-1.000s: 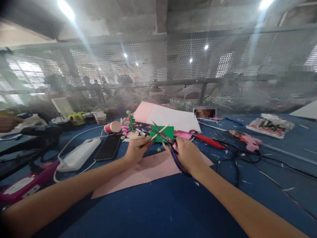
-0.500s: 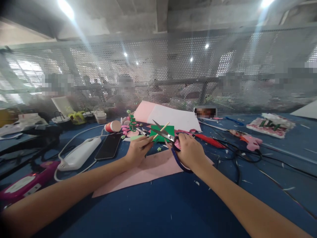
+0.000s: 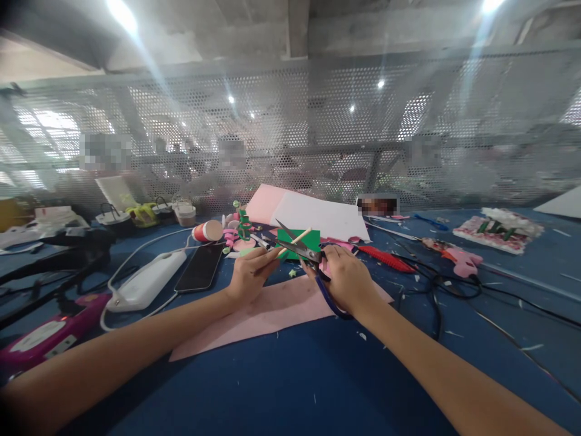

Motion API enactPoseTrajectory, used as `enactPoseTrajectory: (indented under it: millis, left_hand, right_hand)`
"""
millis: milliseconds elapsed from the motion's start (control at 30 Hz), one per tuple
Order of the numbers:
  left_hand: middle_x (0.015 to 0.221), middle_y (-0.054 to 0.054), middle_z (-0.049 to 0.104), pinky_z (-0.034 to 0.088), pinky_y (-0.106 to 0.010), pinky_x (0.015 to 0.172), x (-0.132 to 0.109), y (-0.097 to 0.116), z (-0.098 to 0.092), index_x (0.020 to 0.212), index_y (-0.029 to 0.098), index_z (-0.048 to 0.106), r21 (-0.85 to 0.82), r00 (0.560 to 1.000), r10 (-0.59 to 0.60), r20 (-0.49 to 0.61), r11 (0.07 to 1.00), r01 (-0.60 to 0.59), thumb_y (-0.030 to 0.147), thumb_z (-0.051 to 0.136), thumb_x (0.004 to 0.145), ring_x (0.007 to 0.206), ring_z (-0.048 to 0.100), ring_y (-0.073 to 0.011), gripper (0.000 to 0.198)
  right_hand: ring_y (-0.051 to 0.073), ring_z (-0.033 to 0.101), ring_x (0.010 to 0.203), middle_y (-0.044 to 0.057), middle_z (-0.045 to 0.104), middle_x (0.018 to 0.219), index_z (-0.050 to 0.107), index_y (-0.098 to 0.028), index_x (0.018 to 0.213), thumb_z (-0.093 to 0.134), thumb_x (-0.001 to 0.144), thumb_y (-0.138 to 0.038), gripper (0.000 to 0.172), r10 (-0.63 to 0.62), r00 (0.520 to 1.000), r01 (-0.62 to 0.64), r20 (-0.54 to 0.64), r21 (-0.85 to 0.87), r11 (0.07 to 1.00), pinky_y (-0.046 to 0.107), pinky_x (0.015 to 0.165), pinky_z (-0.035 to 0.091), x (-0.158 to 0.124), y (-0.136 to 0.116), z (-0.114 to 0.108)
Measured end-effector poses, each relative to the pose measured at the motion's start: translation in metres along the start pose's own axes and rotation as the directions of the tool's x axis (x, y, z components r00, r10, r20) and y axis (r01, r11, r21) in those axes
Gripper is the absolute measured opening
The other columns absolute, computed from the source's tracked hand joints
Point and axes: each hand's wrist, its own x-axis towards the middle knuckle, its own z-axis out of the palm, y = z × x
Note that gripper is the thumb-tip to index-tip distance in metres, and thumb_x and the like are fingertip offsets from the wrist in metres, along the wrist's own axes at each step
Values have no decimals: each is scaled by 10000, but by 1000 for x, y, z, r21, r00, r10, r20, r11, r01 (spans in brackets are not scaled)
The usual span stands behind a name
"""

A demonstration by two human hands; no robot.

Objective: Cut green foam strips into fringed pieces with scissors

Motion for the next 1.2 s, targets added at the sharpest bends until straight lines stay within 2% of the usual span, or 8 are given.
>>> enactPoseTrajectory:
  millis: [167, 333, 433, 567, 700, 967, 1100, 1200]
  left_hand:
    - [654, 11, 503, 364, -184, 477, -1, 2, -2, 1113, 172, 611, -17, 995, 93, -30, 995, -94, 191, 493, 856, 531, 426, -54, 284]
    - [649, 13, 495, 380, -179, 492, -2, 2, -2, 1120, 159, 597, 73, 994, 108, -20, 992, -107, 189, 475, 864, 530, 432, -53, 286]
    - [678, -7, 536, 406, -176, 516, -3, 3, -1, 1117, 150, 591, 107, 997, 72, 9, 992, -72, 220, 431, 885, 550, 471, -59, 290]
    - [680, -23, 577, 416, -177, 503, -3, 3, 0, 1072, 144, 606, 115, 998, -23, 57, 993, 16, 252, 381, 902, 528, 496, -64, 301]
    - [664, -37, 585, 406, -200, 479, -2, 2, 1, 1001, 125, 631, 78, 993, -63, 97, 995, 55, 209, 376, 888, 505, 488, -81, 291]
    - [655, -18, 570, 400, -210, 538, -1, 4, 2, 960, 137, 593, 110, 973, -150, 178, 985, 132, 126, 373, 854, 560, 499, -98, 244]
    - [602, -6, 532, 340, -225, 492, 0, 9, 1, 946, 146, 537, 208, 931, -243, 271, 960, 189, 169, 346, 872, 503, 467, -116, 206]
    - [569, 11, 491, 297, -221, 475, 0, 9, 1, 934, 161, 501, 210, 907, -276, 319, 954, 216, 199, 333, 877, 479, 442, -117, 181]
  right_hand:
    - [227, 571, 735, 82, 581, 730, 478, -179, 771, 470, 826, -415, 242, -29, 999, 29, 18, -10, 1000, 295, 631, 408, -1, -1, -1]
    - [226, 597, 739, 102, 626, 778, 532, -144, 847, 472, 837, -365, 229, -18, 1000, 18, 7, 1, 1000, 287, 622, 415, -1, 0, 2]
    - [230, 616, 714, 113, 648, 780, 559, -130, 876, 468, 843, -385, 274, 21, 999, -20, 29, -17, 1000, 287, 600, 416, -1, -2, 2]
    - [236, 634, 668, 104, 662, 741, 576, -143, 826, 443, 854, -427, 315, 78, 990, -72, 115, -57, 996, 284, 554, 397, 1, -5, -2]
    - [236, 638, 622, 97, 668, 703, 579, -150, 793, 423, 864, -425, 324, 95, 979, -77, 179, -107, 991, 280, 504, 367, 2, -3, -3]
    - [234, 640, 591, 129, 670, 699, 586, -119, 786, 377, 880, -425, 382, 22, 981, 2, 195, -122, 993, 284, 490, 366, 3, 3, 2]
    - [235, 625, 542, 144, 654, 660, 582, -95, 787, 324, 891, -449, 450, -26, 981, 51, 191, -129, 990, 286, 469, 342, 3, 3, 2]
    - [229, 621, 531, 147, 653, 658, 581, -93, 786, 320, 894, -440, 448, -55, 982, 77, 182, -115, 990, 283, 464, 339, 3, 4, 2]
